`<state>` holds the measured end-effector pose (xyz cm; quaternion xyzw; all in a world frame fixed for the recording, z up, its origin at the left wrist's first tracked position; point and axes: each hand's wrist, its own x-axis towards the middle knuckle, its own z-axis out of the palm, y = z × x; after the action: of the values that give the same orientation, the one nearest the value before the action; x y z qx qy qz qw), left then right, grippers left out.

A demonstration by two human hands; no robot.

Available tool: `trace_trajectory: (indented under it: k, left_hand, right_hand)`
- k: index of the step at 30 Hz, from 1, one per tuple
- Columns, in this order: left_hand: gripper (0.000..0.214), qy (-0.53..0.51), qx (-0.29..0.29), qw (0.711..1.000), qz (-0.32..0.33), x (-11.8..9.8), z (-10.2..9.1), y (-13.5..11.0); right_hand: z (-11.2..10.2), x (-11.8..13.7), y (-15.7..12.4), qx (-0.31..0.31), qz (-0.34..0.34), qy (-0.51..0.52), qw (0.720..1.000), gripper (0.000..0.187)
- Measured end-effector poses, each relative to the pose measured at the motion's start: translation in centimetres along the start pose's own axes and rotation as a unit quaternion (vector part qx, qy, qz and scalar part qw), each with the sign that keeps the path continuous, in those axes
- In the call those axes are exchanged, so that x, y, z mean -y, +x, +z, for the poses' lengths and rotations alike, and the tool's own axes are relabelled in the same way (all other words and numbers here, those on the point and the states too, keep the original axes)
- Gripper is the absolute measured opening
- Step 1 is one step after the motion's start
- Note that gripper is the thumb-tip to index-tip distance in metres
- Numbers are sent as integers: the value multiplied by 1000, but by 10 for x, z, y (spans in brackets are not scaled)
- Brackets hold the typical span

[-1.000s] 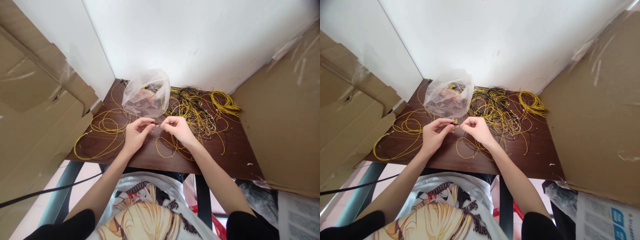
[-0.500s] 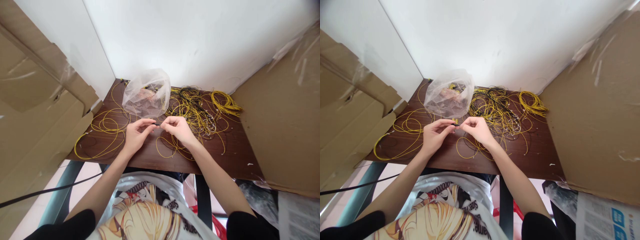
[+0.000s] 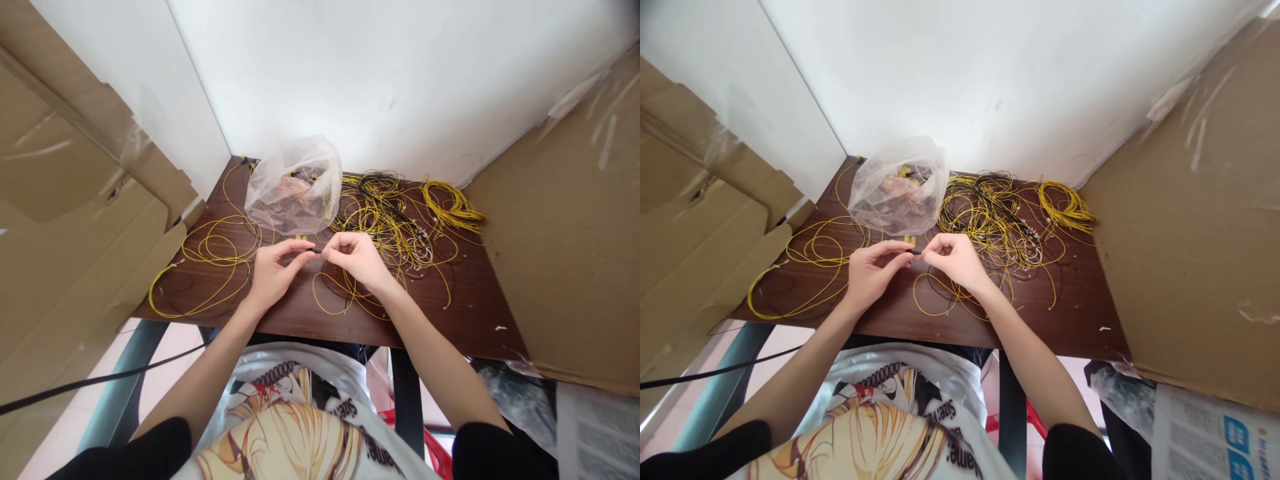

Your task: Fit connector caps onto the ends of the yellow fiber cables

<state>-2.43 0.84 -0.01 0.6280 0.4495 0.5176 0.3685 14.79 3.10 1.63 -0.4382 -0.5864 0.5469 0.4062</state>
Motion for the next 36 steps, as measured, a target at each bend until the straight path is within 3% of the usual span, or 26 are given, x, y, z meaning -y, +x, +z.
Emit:
trace_trajectory:
  k: [5,18,36]
  left_hand:
    - [13,23,1,1000,16,1,-1,0]
    - [14,-12,-27,999,-16,-2,0,1]
    - [18,-98,-26,993,-59,-3,1,2]
  right_hand:
    - [-1,0,0,7,-1,-3,1000,5]
    - [-3,9,-2,44,46,20,998,17]
    - [3,-1,0,16,24,55,998,29]
